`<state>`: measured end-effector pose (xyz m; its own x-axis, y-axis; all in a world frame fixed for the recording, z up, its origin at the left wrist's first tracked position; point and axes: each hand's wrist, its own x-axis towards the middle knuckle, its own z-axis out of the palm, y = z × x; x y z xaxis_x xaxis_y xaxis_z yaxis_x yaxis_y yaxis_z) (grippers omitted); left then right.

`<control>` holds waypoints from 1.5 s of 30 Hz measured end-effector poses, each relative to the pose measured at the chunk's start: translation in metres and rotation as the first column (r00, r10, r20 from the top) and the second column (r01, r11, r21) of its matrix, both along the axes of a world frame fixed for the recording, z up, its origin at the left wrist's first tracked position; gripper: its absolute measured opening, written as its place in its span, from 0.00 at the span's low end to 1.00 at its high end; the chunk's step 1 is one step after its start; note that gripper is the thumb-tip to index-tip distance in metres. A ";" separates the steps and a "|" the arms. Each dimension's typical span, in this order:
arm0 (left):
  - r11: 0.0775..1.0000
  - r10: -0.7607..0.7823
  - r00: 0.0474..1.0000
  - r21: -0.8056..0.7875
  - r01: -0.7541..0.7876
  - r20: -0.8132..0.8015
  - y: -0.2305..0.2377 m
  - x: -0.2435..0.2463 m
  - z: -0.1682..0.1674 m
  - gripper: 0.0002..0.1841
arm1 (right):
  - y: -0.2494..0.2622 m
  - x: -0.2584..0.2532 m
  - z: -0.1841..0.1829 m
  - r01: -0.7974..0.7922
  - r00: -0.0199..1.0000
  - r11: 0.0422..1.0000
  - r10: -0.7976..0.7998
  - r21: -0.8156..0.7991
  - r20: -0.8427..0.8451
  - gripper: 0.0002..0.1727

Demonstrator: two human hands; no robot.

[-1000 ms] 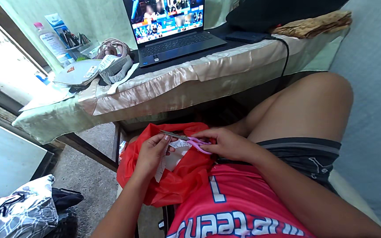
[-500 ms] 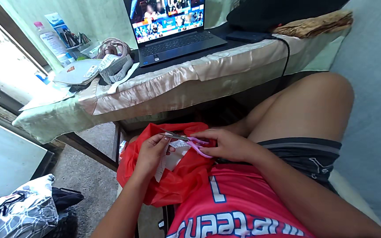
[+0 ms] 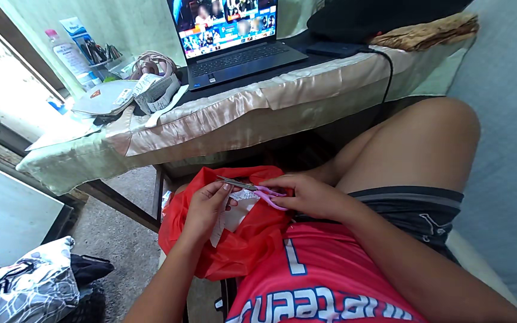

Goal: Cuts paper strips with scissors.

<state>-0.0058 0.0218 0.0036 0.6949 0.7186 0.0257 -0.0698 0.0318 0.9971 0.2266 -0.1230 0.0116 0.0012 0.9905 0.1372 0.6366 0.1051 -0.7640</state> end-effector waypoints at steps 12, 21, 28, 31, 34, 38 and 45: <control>1.000 -0.005 1.000 0.021 0.005 0.013 0.002 0.000 -0.003 0.13 | -0.001 0.002 0.000 -0.008 1.000 1.000 0.007 0.011 0.023 0.23; 1.000 0.002 1.000 0.003 -0.002 0.013 0.002 0.000 -0.004 0.13 | -0.001 0.000 0.002 -0.004 0.999 1.000 0.003 0.013 0.048 0.26; 1.000 0.002 1.000 0.010 -0.002 0.011 0.001 0.000 -0.002 0.13 | -0.001 0.001 0.002 -0.001 0.999 1.000 0.001 0.009 0.053 0.24; 1.000 0.000 1.000 0.015 0.000 0.010 0.000 0.000 -0.002 0.14 | -0.001 0.001 0.002 -0.004 0.999 1.000 0.004 0.015 0.039 0.23; 1.000 0.000 1.000 0.017 -0.001 0.012 0.000 0.000 -0.002 0.14 | 0.000 0.000 0.002 0.004 0.999 1.000 -0.004 0.012 0.051 0.23; 1.000 0.013 1.000 0.008 -0.013 0.006 -0.001 0.001 -0.001 0.14 | 0.000 -0.001 0.002 0.024 0.999 1.000 -0.024 0.008 0.043 0.20; 1.000 0.011 1.000 -0.002 -0.011 -0.005 -0.001 0.002 -0.002 0.14 | 0.000 0.003 0.001 0.025 0.999 1.000 -0.025 -0.006 0.040 0.20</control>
<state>-0.0042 0.0206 0.0021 0.6870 0.7263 0.0207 -0.0647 0.0327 0.9974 0.2294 -0.1228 0.0129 0.0209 0.9911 0.1311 0.6692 0.0836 -0.7384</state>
